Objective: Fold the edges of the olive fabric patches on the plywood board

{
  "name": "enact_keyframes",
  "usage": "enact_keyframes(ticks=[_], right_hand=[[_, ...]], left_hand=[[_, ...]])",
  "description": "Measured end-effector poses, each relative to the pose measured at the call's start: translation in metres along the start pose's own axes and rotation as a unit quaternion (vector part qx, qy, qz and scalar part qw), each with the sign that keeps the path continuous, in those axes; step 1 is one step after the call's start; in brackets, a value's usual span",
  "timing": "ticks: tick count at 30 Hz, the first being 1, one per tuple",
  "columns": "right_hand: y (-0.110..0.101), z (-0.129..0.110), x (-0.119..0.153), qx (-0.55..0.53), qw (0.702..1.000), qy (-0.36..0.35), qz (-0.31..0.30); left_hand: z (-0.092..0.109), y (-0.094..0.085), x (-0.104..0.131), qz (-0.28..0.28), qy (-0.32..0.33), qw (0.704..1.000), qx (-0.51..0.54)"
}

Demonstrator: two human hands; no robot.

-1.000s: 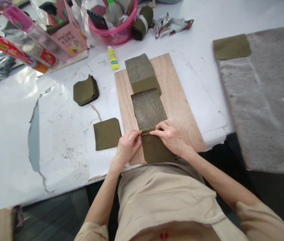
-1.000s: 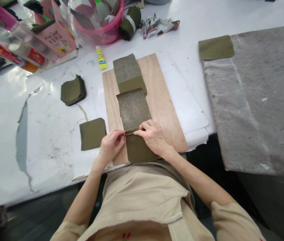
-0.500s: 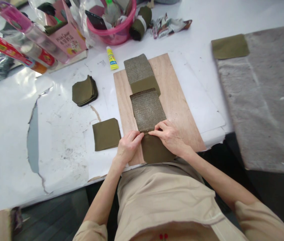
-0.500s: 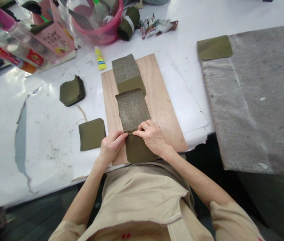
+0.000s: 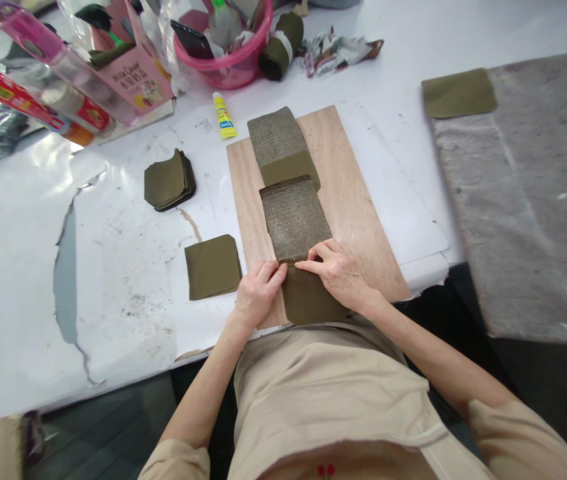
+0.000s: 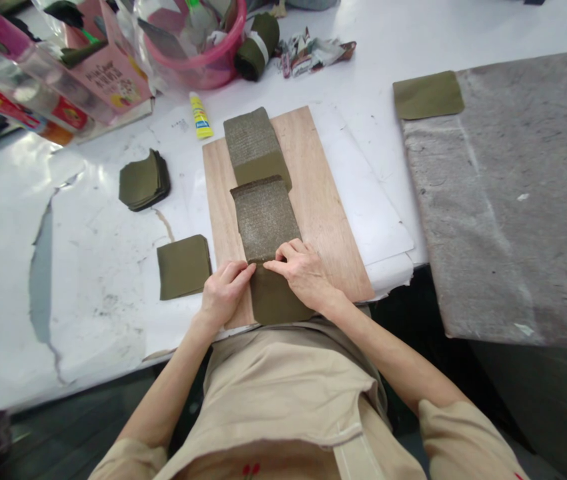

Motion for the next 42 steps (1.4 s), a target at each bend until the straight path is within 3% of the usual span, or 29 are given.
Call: enact_keyframes(ticks=[8,15,22,33,42], right_hand=[[-0.003,-0.004,-0.001,0.033,0.999,-0.003,-0.020],[-0.003,-0.004,-0.002,0.054,0.998,-0.013,-0.018],[-0.007,0.002,-0.005,-0.001,1.000,-0.023,-0.012],[-0.017,0.025,-0.003,-0.036,0.998,-0.042,0.001],[-0.021,0.021,0.002,0.028,0.998,-0.058,-0.005]], left_hand=[[-0.001,-0.007,0.007,-0.017,-0.014,1.000,0.003],[0.016,-0.013,0.003,0.066,-0.086,0.994,0.025],[0.035,0.004,-0.005,0.003,-0.067,0.998,0.007],[0.033,0.001,-0.003,-0.022,-0.068,0.997,-0.032],[0.038,-0.002,-0.008,-0.072,-0.039,0.994,-0.066]])
Point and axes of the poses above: each hand's wrist, its own x-axis away from the middle knuckle, its own y-axis out of the palm, z = x × y, the point moved 2 cm from there along -x, towards the middle knuckle, and after that the axes turned 5 degrees about z, right-handed, at the moved point
